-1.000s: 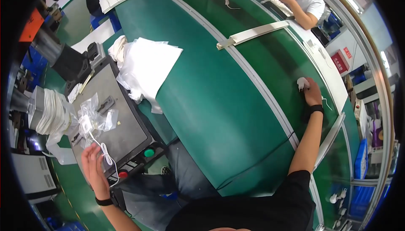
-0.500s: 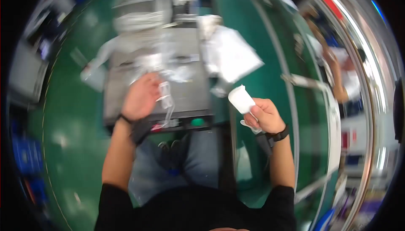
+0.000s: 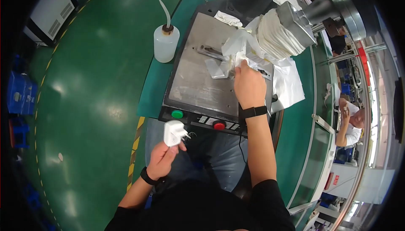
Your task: The person picks up a charger and a plastic bag, places the charger inside the bag, and positions it on the machine to be sealed. After pressing the buttons, they remove the packaged charger and place it on the conveyor belt, repeating the process.
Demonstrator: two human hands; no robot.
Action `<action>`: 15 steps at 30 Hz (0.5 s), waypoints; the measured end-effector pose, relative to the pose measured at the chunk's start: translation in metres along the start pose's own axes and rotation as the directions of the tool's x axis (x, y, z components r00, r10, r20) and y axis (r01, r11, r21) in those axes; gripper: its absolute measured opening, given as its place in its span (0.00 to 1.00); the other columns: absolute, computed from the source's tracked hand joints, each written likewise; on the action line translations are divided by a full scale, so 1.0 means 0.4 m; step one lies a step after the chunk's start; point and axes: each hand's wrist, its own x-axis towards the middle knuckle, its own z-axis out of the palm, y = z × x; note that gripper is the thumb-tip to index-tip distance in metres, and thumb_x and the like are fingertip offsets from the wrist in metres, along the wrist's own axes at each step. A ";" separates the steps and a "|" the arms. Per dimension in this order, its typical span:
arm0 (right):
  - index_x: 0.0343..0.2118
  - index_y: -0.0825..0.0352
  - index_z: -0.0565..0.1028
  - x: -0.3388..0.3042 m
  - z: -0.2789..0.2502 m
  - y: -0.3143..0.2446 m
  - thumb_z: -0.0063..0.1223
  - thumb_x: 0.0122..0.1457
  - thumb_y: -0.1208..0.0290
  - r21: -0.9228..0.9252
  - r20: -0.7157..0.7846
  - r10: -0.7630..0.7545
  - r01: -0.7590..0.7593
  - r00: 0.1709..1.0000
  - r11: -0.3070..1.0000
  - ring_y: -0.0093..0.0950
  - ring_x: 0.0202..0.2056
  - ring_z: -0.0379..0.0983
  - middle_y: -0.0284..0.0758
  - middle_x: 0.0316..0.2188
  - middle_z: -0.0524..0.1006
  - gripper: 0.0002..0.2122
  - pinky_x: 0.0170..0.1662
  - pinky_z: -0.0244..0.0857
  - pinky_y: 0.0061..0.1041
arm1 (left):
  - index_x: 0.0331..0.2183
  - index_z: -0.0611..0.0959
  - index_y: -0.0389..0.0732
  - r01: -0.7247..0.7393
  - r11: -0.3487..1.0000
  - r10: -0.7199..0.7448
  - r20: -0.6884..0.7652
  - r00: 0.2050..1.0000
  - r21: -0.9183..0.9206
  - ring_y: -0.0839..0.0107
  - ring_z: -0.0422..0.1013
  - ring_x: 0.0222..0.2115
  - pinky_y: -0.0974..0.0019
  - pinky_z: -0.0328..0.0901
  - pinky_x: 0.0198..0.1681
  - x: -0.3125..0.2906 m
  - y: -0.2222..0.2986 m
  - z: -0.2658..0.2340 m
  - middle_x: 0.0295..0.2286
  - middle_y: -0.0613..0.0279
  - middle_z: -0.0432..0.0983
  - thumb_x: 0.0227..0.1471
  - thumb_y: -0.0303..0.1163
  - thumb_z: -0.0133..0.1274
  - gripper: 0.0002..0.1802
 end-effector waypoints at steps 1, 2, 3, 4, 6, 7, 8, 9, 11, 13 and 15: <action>0.50 0.69 0.75 0.000 0.001 -0.006 0.56 0.60 0.64 -0.003 -0.001 -0.003 0.003 1.000 1.000 0.49 0.30 0.77 0.51 0.29 0.79 0.19 0.31 0.69 0.41 | 0.40 0.80 0.33 0.024 1.000 -0.023 -0.048 0.999 0.013 0.80 0.64 0.27 0.74 0.60 0.32 0.002 -0.008 -0.017 0.27 0.67 0.72 0.65 0.30 0.42 0.13; 0.50 0.69 0.75 -0.008 0.003 -0.007 0.56 0.60 0.64 -0.012 -0.008 -0.016 0.016 1.000 1.000 0.48 0.29 0.77 0.49 0.27 0.79 0.19 0.31 0.70 0.40 | 0.41 0.80 0.33 0.047 0.999 -0.045 -0.094 0.995 0.026 0.81 0.62 0.24 0.74 0.59 0.29 0.006 -0.011 -0.024 0.24 0.71 0.69 0.65 0.29 0.43 0.13; 0.50 0.69 0.76 -0.016 0.004 -0.005 0.56 0.60 0.63 -0.022 -0.017 -0.028 0.028 0.999 0.999 0.48 0.28 0.76 0.48 0.26 0.79 0.19 0.31 0.70 0.39 | 0.41 0.80 0.33 0.042 0.999 -0.040 -0.092 0.995 0.025 0.81 0.62 0.24 0.74 0.59 0.29 0.024 -0.014 -0.023 0.24 0.71 0.69 0.65 0.29 0.43 0.13; 0.50 0.69 0.76 -0.037 0.002 -0.006 0.56 0.60 0.63 -0.033 -0.020 -0.023 0.022 1.000 0.999 0.47 0.26 0.76 0.47 0.24 0.79 0.18 0.31 0.70 0.38 | 0.41 0.81 0.33 -0.020 0.995 0.030 -0.096 0.995 0.094 0.82 0.61 0.24 0.74 0.58 0.28 0.055 -0.003 -0.025 0.23 0.72 0.67 0.65 0.30 0.43 0.14; 0.47 0.70 0.76 -0.028 -0.041 0.076 0.56 0.60 0.63 0.024 -0.090 -0.132 0.135 0.987 0.991 0.45 0.25 0.75 0.45 0.23 0.78 0.17 0.30 0.70 0.36 | 0.41 0.81 0.34 -0.085 0.984 0.096 -0.069 0.993 0.156 0.83 0.60 0.23 0.74 0.57 0.28 0.121 0.009 -0.013 0.22 0.72 0.66 0.65 0.30 0.43 0.14; 0.44 0.70 0.77 -0.004 -0.067 0.135 0.56 0.61 0.62 0.069 -0.178 -0.254 0.270 0.951 0.960 0.42 0.23 0.74 0.43 0.21 0.77 0.16 0.30 0.70 0.35 | 0.41 0.82 0.33 -0.083 0.987 0.091 -0.046 0.995 0.140 0.82 0.63 0.24 0.74 0.59 0.29 0.177 -0.005 -0.009 0.23 0.70 0.69 0.65 0.31 0.44 0.14; 0.41 0.71 0.77 0.002 -0.092 0.165 0.56 0.62 0.62 0.097 -0.268 -0.366 0.402 0.891 0.910 0.40 0.22 0.73 0.42 0.19 0.76 0.15 0.29 0.69 0.33 | 0.40 0.82 0.33 -0.082 0.989 0.085 -0.022 0.996 0.125 0.81 0.65 0.25 0.73 0.61 0.31 0.213 -0.020 -0.003 0.24 0.69 0.72 0.66 0.32 0.44 0.14; 0.35 0.70 0.77 -0.048 -0.112 0.177 0.55 0.63 0.61 0.254 -0.164 -0.147 0.185 0.976 0.949 0.34 0.20 0.71 0.38 0.17 0.73 0.14 0.27 0.67 0.31 | 0.40 0.82 0.33 -0.096 0.989 0.095 0.014 0.995 0.117 0.81 0.65 0.25 0.73 0.61 0.31 0.226 -0.034 -0.006 0.24 0.69 0.72 0.66 0.32 0.44 0.14; 0.23 0.68 0.74 -0.227 -0.115 0.207 0.54 0.64 0.62 0.623 -0.059 0.250 -0.160 0.967 0.766 0.24 0.17 0.66 0.33 0.13 0.69 0.16 0.22 0.61 0.27 | 0.39 0.82 0.32 -0.151 0.977 0.166 -0.084 0.983 0.153 0.76 0.72 0.31 0.71 0.66 0.38 0.256 -0.074 -0.002 0.28 0.63 0.78 0.66 0.33 0.44 0.15; 0.14 0.65 0.70 -0.402 -0.012 0.186 0.45 0.66 0.67 0.941 -0.057 0.522 -0.128 0.851 0.312 0.20 0.13 0.60 0.30 0.10 0.66 0.21 0.18 0.54 0.23 | 0.39 0.82 0.33 -0.113 0.956 0.130 -0.048 0.990 0.272 0.74 0.73 0.35 0.68 0.66 0.44 0.246 -0.046 -0.027 0.35 0.61 0.79 0.67 0.34 0.43 0.16; 0.17 0.69 0.71 -0.450 0.132 0.196 0.41 0.59 0.69 0.968 -0.014 0.443 -0.099 0.896 0.231 0.24 0.19 0.65 0.34 0.16 0.70 0.15 0.24 0.58 0.24 | 0.38 0.81 0.33 -0.146 0.937 0.186 -0.100 0.977 0.317 0.73 0.73 0.34 0.67 0.67 0.45 0.246 -0.058 -0.049 0.34 0.61 0.79 0.67 0.35 0.43 0.17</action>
